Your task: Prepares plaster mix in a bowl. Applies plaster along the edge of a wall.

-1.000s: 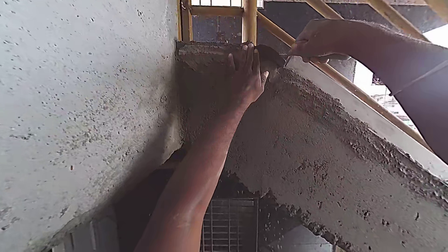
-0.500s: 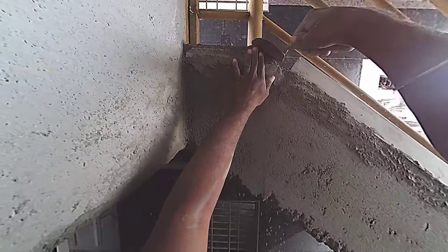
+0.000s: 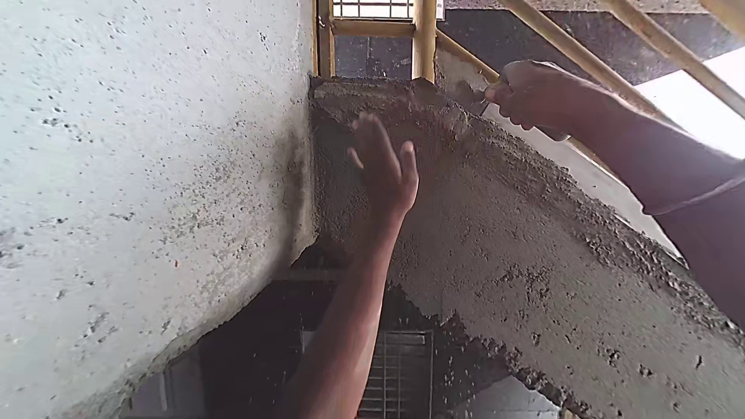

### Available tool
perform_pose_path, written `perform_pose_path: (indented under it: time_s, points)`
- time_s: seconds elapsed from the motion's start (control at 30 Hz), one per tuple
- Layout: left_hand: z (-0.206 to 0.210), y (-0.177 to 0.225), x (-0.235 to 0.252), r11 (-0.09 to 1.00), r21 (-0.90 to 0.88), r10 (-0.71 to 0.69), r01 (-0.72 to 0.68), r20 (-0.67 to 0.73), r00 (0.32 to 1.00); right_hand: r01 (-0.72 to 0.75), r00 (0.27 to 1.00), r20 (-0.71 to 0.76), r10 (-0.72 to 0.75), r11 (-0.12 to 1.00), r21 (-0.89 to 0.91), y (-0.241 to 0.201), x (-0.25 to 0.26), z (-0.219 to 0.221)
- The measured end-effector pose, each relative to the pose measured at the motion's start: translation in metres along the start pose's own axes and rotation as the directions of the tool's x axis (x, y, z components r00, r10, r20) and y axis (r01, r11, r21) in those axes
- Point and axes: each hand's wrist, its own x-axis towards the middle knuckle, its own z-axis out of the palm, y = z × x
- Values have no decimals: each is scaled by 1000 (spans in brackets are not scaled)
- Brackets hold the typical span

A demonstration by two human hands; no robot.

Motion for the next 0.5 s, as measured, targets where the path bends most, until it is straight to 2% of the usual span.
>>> perform_pose_path:
  time_s: [0.07, 0.17, 0.33, 0.43, 0.5]
  points:
    - [-15, -10, -43, 996, -55, -68, 67, -9, 998, 48, 995, -80, -55, 996, -81, -8, 0, 9]
    - [-29, -26, -121, 995, -91, -37, 37, 7, 999, 160, 984, -52, -170, 975, -157, -20, -7, 28]
    - [-65, -59, -251, 995, -84, -42, 55, 140, 989, 187, 980, 111, -165, 954, -234, -35, -22, 58]
    - [-95, -68, -316, 986, -54, -140, 158, 241, 960, 241, 967, 148, -209, 938, -250, -32, -33, 66]
    - [-119, -70, -353, 971, -40, -206, 234, 346, 915, 236, 969, 134, -207, 938, -253, -24, -44, 73]
